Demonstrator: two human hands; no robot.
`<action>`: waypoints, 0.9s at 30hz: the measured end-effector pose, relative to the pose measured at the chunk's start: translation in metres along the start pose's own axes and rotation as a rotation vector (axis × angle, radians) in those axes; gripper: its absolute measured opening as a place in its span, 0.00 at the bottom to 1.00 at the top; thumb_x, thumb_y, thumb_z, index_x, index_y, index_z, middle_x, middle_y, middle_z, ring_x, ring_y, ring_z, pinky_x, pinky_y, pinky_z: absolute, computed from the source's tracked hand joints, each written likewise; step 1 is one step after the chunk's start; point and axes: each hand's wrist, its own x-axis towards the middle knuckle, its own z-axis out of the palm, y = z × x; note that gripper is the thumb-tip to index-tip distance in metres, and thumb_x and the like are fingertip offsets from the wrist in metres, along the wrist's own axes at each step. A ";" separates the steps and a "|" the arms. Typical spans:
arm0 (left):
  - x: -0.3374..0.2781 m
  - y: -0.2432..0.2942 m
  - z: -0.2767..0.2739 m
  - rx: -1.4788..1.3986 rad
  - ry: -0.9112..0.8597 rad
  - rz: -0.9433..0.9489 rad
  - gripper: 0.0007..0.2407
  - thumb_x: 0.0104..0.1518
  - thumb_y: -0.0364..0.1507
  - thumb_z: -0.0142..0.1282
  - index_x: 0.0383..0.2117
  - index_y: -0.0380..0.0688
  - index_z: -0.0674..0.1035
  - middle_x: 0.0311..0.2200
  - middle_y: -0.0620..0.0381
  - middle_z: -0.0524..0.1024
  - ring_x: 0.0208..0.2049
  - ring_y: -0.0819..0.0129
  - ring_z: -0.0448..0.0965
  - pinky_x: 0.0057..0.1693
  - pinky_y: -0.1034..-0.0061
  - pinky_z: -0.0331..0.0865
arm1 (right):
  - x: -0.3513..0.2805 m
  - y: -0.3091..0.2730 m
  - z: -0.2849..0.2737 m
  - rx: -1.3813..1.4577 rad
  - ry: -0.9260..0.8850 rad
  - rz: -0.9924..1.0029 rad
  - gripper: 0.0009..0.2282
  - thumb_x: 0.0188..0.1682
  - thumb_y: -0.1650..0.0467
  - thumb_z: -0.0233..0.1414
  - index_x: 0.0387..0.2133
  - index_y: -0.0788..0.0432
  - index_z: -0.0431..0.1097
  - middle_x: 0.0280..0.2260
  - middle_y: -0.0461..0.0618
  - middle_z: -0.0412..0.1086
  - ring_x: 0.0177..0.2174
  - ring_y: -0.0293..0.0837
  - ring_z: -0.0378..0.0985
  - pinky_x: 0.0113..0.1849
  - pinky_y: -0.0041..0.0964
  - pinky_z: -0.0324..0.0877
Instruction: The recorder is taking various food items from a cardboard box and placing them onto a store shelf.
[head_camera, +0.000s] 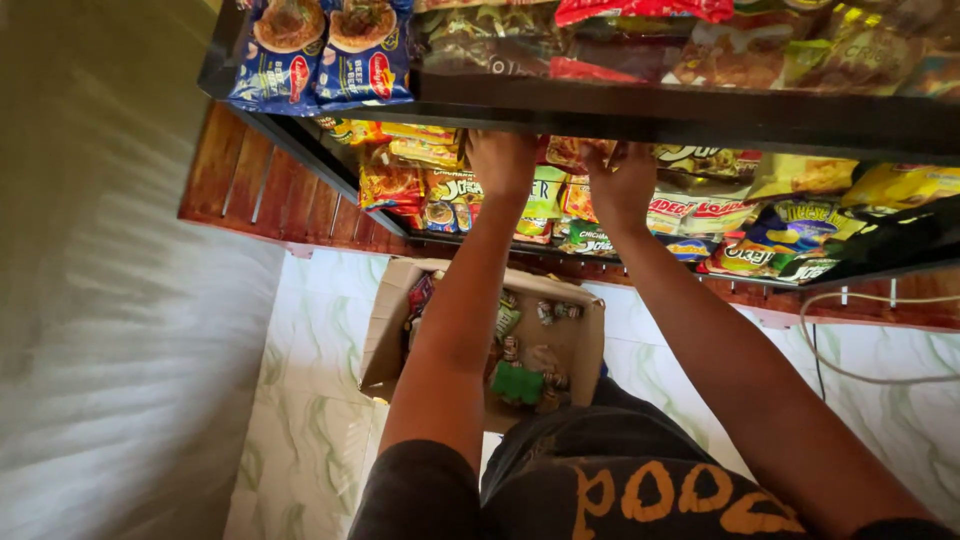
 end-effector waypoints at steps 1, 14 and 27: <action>-0.002 -0.003 0.002 -0.031 0.058 0.003 0.19 0.51 0.43 0.63 0.41 0.43 0.79 0.41 0.42 0.78 0.46 0.42 0.77 0.53 0.49 0.71 | -0.001 0.002 0.000 -0.004 -0.012 0.024 0.16 0.45 0.68 0.68 0.39 0.62 0.70 0.26 0.55 0.70 0.26 0.53 0.73 0.32 0.50 0.68; -0.008 -0.014 0.037 -0.101 0.086 -0.071 0.26 0.50 0.42 0.66 0.48 0.34 0.75 0.46 0.36 0.74 0.51 0.39 0.74 0.59 0.52 0.69 | 0.008 0.046 0.020 -0.182 -0.085 -0.053 0.14 0.48 0.66 0.66 0.40 0.61 0.72 0.37 0.62 0.75 0.39 0.65 0.77 0.43 0.56 0.72; -0.045 -0.008 -0.013 -0.366 0.075 -0.015 0.29 0.52 0.29 0.63 0.61 0.34 0.66 0.62 0.24 0.60 0.61 0.28 0.63 0.66 0.49 0.60 | -0.006 0.014 -0.006 0.002 -0.152 0.013 0.19 0.48 0.62 0.67 0.46 0.60 0.73 0.35 0.55 0.75 0.32 0.52 0.79 0.36 0.46 0.73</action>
